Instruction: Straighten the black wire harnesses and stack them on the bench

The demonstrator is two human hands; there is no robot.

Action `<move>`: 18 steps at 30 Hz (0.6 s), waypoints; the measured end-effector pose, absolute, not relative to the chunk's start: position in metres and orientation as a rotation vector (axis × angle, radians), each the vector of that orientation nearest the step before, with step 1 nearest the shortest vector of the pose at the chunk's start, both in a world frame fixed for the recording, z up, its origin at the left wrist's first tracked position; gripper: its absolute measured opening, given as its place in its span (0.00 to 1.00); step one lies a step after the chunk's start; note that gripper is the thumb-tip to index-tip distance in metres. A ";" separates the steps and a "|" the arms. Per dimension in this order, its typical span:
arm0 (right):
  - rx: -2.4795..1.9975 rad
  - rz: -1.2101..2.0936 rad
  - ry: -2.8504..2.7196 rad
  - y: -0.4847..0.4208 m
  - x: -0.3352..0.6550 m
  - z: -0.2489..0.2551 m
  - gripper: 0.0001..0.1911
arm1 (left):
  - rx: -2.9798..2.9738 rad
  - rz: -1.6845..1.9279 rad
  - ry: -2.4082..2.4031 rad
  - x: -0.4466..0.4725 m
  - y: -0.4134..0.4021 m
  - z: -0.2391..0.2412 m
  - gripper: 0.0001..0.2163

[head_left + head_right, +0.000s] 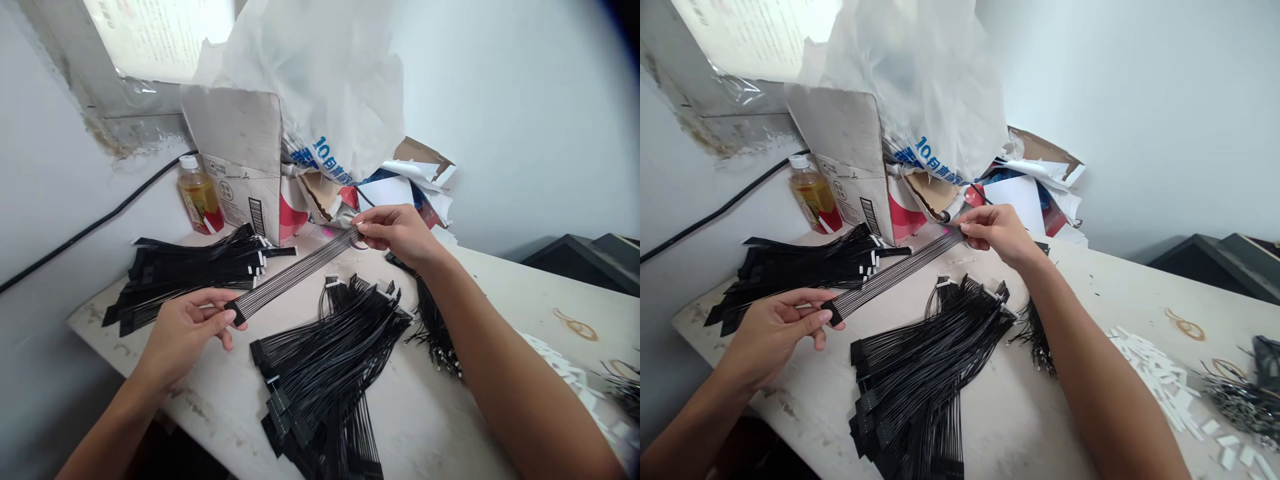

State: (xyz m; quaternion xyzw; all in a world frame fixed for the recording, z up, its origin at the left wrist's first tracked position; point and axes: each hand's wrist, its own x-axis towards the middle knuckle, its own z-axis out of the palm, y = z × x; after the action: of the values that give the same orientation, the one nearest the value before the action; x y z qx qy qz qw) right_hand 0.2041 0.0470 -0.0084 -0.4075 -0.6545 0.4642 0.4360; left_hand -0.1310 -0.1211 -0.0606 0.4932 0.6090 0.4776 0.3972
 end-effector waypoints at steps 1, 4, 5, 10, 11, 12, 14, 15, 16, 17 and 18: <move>-1.019 1.156 -1.633 0.047 0.205 -0.008 0.14 | 1.245 1.207 1.540 -0.131 -0.121 -0.061 0.15; -1.050 1.160 -1.621 0.047 0.205 -0.007 0.14 | 1.218 1.212 1.526 -0.131 -0.120 -0.062 0.14; -1.061 1.160 -1.614 0.047 0.205 -0.006 0.14 | 1.207 1.215 1.516 -0.130 -0.120 -0.061 0.14; -1.192 1.174 -1.617 0.044 0.208 -0.004 0.11 | 1.161 1.143 1.418 -0.123 -0.122 -0.058 0.15; -1.255 1.170 -1.667 0.043 0.210 -0.003 0.09 | 1.152 1.099 1.398 -0.121 -0.124 -0.058 0.15; -1.328 1.156 -1.756 0.041 0.212 -0.002 0.08 | 1.147 1.038 1.382 -0.118 -0.125 -0.058 0.15; -1.476 1.106 -2.031 0.038 0.215 0.001 0.07 | 1.155 0.872 1.369 -0.113 -0.129 -0.058 0.15; -1.546 1.074 -2.192 0.036 0.216 0.003 0.07 | 1.173 0.780 1.380 -0.110 -0.132 -0.058 0.15; -1.615 1.040 -2.341 0.035 0.217 0.004 0.08 | 1.203 0.698 1.400 -0.108 -0.134 -0.057 0.15; -1.678 1.007 -2.457 0.034 0.218 0.005 0.10 | 1.244 0.633 1.427 -0.107 -0.135 -0.057 0.15; -1.735 0.969 -2.533 0.033 0.219 0.006 0.11 | 1.292 0.581 1.457 -0.107 -0.137 -0.057 0.15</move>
State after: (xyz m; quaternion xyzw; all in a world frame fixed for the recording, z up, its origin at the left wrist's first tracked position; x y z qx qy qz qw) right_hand 0.2190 0.0330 0.0059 -0.5384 -0.7862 0.3007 -0.0388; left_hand -0.1066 -0.1366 -0.0568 0.5405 0.6093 0.2432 0.5267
